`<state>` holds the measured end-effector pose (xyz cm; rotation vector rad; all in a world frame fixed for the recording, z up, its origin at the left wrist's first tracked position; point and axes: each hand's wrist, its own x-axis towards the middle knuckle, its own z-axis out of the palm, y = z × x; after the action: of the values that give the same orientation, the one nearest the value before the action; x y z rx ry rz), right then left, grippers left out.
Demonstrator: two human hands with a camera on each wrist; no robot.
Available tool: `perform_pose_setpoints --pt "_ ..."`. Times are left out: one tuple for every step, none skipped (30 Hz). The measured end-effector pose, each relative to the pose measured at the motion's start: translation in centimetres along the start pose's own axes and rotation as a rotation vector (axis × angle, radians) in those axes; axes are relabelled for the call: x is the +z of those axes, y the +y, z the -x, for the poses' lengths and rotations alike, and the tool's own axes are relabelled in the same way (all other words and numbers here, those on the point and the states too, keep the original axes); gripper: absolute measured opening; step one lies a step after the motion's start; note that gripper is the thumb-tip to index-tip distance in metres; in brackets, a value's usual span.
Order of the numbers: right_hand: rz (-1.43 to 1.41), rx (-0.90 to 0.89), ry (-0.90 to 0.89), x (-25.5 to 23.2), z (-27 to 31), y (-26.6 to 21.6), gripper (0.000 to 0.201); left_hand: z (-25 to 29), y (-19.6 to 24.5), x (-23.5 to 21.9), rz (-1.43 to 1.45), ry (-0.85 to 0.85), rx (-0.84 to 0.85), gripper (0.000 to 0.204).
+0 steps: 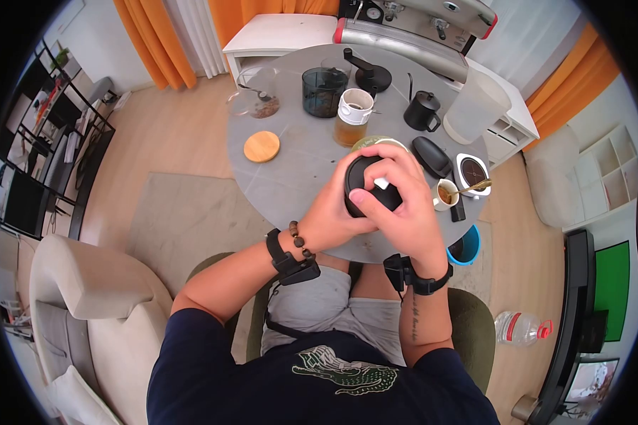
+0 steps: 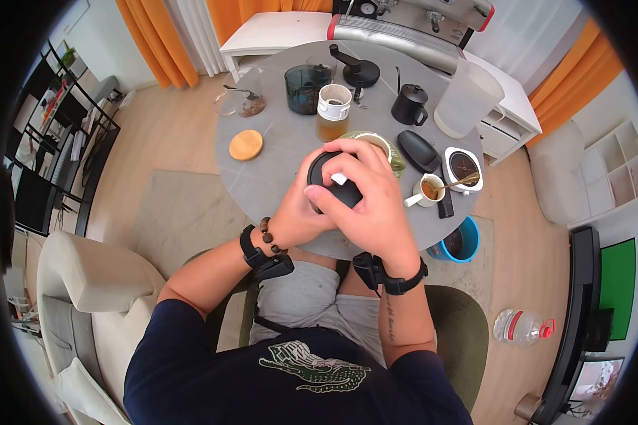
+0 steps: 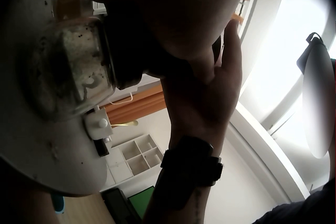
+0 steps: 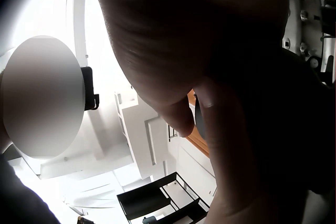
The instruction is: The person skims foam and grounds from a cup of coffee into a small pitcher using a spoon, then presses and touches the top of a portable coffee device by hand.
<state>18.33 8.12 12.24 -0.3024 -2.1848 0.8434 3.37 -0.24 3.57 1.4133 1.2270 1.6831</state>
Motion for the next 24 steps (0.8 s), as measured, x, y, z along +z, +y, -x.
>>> perform_pose_setpoints --pt "-0.010 -0.024 -0.004 0.0 -0.1 0.3 0.017 0.1 0.0 -0.1 0.031 0.004 -0.029 0.115" --pt "-0.008 -0.023 0.000 -0.1 0.2 0.6 0.017 0.2 0.0 -0.1 0.032 -0.001 -0.029 0.115" --pt "-0.070 -0.001 -0.015 -0.2 0.4 1.0 0.017 0.2 0.0 -0.1 0.027 0.001 -0.025 0.116" --pt "-0.132 0.020 -0.031 -0.2 0.5 1.3 0.018 0.1 0.0 -0.1 0.022 0.004 -0.019 0.117" --pt "-0.130 0.017 -0.029 0.1 0.6 1.4 0.018 0.1 0.1 -0.2 0.022 0.002 -0.015 0.117" --pt "-0.262 0.078 0.048 0.5 0.8 1.3 0.022 0.1 0.2 -0.3 -0.033 0.007 0.021 0.118" --pt "-0.394 0.137 0.125 0.8 1.1 1.3 0.027 0.1 0.3 -0.3 -0.088 0.012 0.057 0.119" --pt "-0.391 0.126 0.127 0.8 1.4 1.5 0.027 0.0 0.3 -0.4 -0.091 0.010 0.068 0.119" --pt "-0.390 0.123 0.129 0.9 1.7 1.7 0.031 -0.1 0.2 -0.4 -0.105 0.015 0.076 0.119" --pt "-0.390 0.119 0.130 1.0 1.9 2.0 0.036 0.0 0.1 -0.4 -0.119 0.021 0.082 0.120" --pt "-0.379 0.099 0.121 0.9 2.0 2.4 0.031 0.0 0.1 -0.3 -0.101 0.026 0.080 0.119" --pt "-0.379 0.088 0.126 1.1 2.1 2.6 0.031 0.1 0.1 -0.3 -0.107 0.024 0.090 0.119" --pt "-0.470 0.104 0.161 1.3 2.1 2.5 0.030 0.0 0.2 -0.4 -0.077 0.004 0.070 0.119" --pt "-0.561 0.118 0.197 1.4 2.1 2.4 0.028 0.0 0.3 -0.4 -0.049 -0.018 0.052 0.118" --pt "-0.596 0.114 0.195 1.4 2.0 2.1 0.025 0.0 0.2 -0.4 -0.059 -0.015 0.066 0.120" --pt "-0.596 0.100 0.201 1.3 2.1 2.3 0.025 0.0 0.1 -0.3 -0.067 -0.020 0.078 0.120" --pt "-0.583 0.094 0.166 1.1 2.3 2.8 0.024 0.0 0.1 -0.3 -0.059 -0.005 0.077 0.119" --pt "-0.570 0.091 0.129 0.8 2.4 3.2 0.023 0.1 0.1 -0.2 -0.050 0.011 0.073 0.118" --pt "-0.545 0.090 0.114 0.5 2.3 3.5 0.023 0.2 0.2 -0.1 -0.056 0.012 0.071 0.118" --pt "-0.544 0.082 0.121 0.2 2.1 3.6 0.023 0.1 0.2 -0.1 -0.061 0.007 0.078 0.118" --pt "-0.522 0.096 0.094 0.0 1.9 3.7 0.021 0.1 0.0 -0.2 -0.053 0.008 0.079 0.118" --pt "-0.499 0.109 0.068 -0.3 1.6 3.8 0.020 0.1 -0.1 -0.1 -0.046 0.008 0.079 0.118" --pt "-0.499 0.102 0.078 -0.5 1.3 3.7 0.020 0.1 -0.1 -0.1 -0.052 0.000 0.085 0.118" --pt "-0.444 0.116 0.045 -0.9 1.0 3.5 0.019 0.1 -0.2 0.0 -0.032 0.011 0.073 0.118"
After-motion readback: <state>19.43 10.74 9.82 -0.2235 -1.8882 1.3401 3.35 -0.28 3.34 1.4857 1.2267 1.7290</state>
